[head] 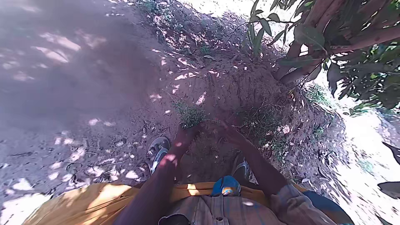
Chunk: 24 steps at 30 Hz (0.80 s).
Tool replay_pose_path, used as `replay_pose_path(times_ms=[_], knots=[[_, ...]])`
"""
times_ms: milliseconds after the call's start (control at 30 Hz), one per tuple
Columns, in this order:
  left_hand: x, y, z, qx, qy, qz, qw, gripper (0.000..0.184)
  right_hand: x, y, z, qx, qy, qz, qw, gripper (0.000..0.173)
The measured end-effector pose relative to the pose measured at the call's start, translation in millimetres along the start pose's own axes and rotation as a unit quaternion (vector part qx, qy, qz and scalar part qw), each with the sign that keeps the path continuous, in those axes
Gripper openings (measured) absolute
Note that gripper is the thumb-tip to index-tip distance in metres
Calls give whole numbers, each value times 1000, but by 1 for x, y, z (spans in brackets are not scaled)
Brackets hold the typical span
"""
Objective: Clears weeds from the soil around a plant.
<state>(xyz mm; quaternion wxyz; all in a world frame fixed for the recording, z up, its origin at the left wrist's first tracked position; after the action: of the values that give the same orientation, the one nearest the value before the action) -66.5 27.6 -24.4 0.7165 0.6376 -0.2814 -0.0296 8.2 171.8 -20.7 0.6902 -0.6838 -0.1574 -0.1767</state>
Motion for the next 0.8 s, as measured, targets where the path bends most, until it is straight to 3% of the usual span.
replay_pose_path(times_ms=[67,167,233,300,400,533,667,800], knots=[[0,1,3,9,24,-6,1000,33,5,19,-25,31,-77,-50,995,62],[-8,-3,15,66,62,-53,994,32,1,59,-23,258,-135,-98,952,36],[-18,-11,22,98,76,-63,990,31,0,76,15,437,-66,-165,882,32],[-17,-9,23,114,72,-53,989,25,11,78,52,477,12,-233,847,40],[-9,-1,15,144,45,-28,988,20,11,55,69,419,79,-160,890,37],[-5,7,-3,187,-6,-11,982,16,8,-12,39,297,123,27,946,32],[4,5,-8,195,2,51,979,24,15,-41,5,253,134,150,946,37],[8,1,-10,153,1,73,986,15,17,-44,-12,235,128,181,946,41]])
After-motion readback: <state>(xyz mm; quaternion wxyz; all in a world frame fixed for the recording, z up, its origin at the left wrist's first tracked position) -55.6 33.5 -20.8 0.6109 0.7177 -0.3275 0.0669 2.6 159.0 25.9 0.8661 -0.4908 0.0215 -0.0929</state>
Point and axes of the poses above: each hand's wrist, its own x-axis away from the middle knuckle, its own z-axis out of the back of the hand, y = z × x, the point moved 10 cm from there along -x, towards the middle knuckle, and after that the axes turned 3 degrees about -x, right-handed, at the moved point
